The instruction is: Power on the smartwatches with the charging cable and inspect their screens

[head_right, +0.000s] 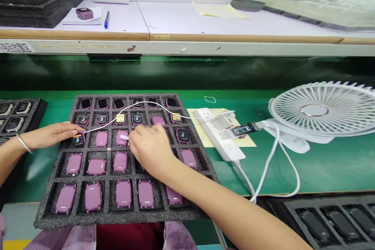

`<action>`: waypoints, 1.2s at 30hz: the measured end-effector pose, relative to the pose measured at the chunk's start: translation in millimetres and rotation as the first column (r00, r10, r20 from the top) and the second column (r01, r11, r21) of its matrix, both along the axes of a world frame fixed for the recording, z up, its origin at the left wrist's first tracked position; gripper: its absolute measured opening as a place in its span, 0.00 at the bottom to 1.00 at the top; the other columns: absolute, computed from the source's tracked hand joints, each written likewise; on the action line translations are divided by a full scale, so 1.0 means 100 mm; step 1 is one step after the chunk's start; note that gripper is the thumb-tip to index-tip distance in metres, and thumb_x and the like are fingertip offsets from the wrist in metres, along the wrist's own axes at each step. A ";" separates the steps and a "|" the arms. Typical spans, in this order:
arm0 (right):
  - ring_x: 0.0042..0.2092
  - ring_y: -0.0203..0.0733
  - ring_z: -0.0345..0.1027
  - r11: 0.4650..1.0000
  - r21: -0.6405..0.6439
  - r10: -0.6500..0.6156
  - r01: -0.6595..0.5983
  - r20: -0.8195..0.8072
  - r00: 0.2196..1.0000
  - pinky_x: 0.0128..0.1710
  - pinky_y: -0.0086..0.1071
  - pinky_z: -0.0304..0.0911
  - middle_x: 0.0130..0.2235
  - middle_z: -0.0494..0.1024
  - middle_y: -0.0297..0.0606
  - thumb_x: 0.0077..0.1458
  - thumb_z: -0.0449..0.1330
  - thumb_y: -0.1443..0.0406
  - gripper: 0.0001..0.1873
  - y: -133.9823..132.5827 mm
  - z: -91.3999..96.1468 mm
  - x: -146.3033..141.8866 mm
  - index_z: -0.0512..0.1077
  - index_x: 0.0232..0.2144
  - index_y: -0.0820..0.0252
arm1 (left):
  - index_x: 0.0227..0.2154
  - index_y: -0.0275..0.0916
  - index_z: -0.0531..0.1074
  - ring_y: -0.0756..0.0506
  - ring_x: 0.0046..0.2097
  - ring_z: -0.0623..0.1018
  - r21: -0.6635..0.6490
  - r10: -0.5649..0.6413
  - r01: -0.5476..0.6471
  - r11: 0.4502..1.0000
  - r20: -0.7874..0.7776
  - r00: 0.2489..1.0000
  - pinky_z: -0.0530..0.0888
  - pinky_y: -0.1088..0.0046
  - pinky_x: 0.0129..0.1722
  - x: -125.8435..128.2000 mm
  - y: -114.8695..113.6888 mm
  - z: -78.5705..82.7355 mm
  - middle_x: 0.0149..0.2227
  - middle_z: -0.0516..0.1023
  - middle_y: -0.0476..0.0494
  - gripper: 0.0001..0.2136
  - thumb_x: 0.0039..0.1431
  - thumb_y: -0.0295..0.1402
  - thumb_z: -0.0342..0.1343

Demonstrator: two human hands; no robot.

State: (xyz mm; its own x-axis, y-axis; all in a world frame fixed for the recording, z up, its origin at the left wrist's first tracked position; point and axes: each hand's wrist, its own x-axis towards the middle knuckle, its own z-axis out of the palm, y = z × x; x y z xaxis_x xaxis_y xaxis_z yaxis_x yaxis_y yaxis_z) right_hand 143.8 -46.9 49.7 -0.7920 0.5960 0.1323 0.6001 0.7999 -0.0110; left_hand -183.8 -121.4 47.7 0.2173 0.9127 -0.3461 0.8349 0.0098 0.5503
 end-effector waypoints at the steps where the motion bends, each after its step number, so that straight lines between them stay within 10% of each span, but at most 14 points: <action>1: 0.34 0.42 0.65 0.999 -0.006 0.048 -0.048 -0.003 0.999 0.38 0.38 0.41 0.33 0.78 0.39 0.65 0.51 0.68 0.14 -0.04 -0.04 -0.02 0.76 0.32 0.60 | 0.51 0.43 0.77 0.40 0.56 0.75 0.001 0.003 -0.003 1.000 -0.003 1.000 0.66 0.66 0.61 0.00 0.00 0.00 0.56 0.78 0.43 0.31 0.63 0.59 0.41; 6: 0.31 0.40 0.63 0.985 -0.051 0.169 -0.168 0.011 0.986 0.39 0.38 0.41 0.29 0.78 0.40 0.61 0.51 0.73 0.14 -0.04 -0.12 -0.09 0.74 0.28 0.62 | 0.52 0.42 0.76 0.41 0.57 0.75 0.005 -0.007 0.007 1.000 -0.008 1.000 0.66 0.67 0.61 0.03 -0.01 0.03 0.56 0.77 0.42 0.30 0.64 0.57 0.40; 11: 0.38 0.42 0.69 0.952 -0.304 0.030 -0.037 -0.025 0.999 0.39 0.36 0.42 0.39 0.81 0.43 0.65 0.48 0.69 0.15 0.17 -0.03 -0.10 0.76 0.36 0.61 | 0.48 0.39 0.77 0.39 0.54 0.76 -0.014 0.028 -0.027 1.000 0.071 0.997 0.69 0.66 0.58 0.07 -0.01 0.04 0.53 0.79 0.41 0.28 0.62 0.55 0.44; 19: 0.41 0.45 0.69 0.952 -0.299 0.005 0.064 0.226 0.974 0.37 0.36 0.39 0.42 0.79 0.44 0.67 0.47 0.70 0.17 0.21 0.04 -0.27 0.77 0.40 0.62 | 0.34 0.39 0.79 0.41 0.40 0.79 0.211 0.376 -0.400 0.892 0.143 0.915 0.74 0.64 0.43 0.36 -0.03 0.04 0.38 0.82 0.43 0.13 0.54 0.44 0.58; 26: 0.40 0.43 0.67 0.953 -0.295 0.000 0.063 0.208 0.978 0.37 0.36 0.39 0.40 0.77 0.42 0.67 0.49 0.71 0.17 0.20 0.04 -0.27 0.78 0.42 0.60 | 0.35 0.43 0.79 0.42 0.44 0.77 0.313 0.111 -0.077 0.947 -0.095 0.989 0.65 0.58 0.52 0.88 -0.04 -0.03 0.37 0.82 0.48 0.04 0.61 0.35 0.60; 32: 0.40 0.44 0.65 0.964 -0.258 -0.022 0.062 0.155 0.988 0.37 0.36 0.38 0.39 0.75 0.43 0.67 0.50 0.69 0.16 0.19 -0.03 -0.25 0.78 0.41 0.60 | 0.37 0.36 0.76 0.38 0.42 0.77 0.474 -0.008 0.391 0.788 -0.628 0.778 0.65 0.51 0.52 1.13 -0.04 0.07 0.36 0.81 0.39 0.03 0.61 0.29 0.59; 36: 0.39 0.44 0.64 0.972 -0.231 -0.032 0.052 0.090 0.995 0.37 0.36 0.39 0.39 0.74 0.43 0.66 0.50 0.70 0.15 0.16 -0.13 -0.23 0.78 0.40 0.61 | 0.33 0.36 0.75 0.39 0.39 0.77 0.453 -0.034 0.413 0.790 -0.640 0.768 0.67 0.54 0.52 1.14 0.00 0.14 0.30 0.80 0.40 0.05 0.61 0.26 0.55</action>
State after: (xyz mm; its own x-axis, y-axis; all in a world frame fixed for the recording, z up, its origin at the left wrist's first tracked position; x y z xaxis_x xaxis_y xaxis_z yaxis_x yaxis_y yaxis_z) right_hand 120.6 -30.5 36.2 -0.7680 0.6353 -0.0807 0.6398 0.7555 -0.1413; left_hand -69.6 -120.9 62.2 0.3738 0.9256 0.0597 0.9148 -0.3573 -0.1885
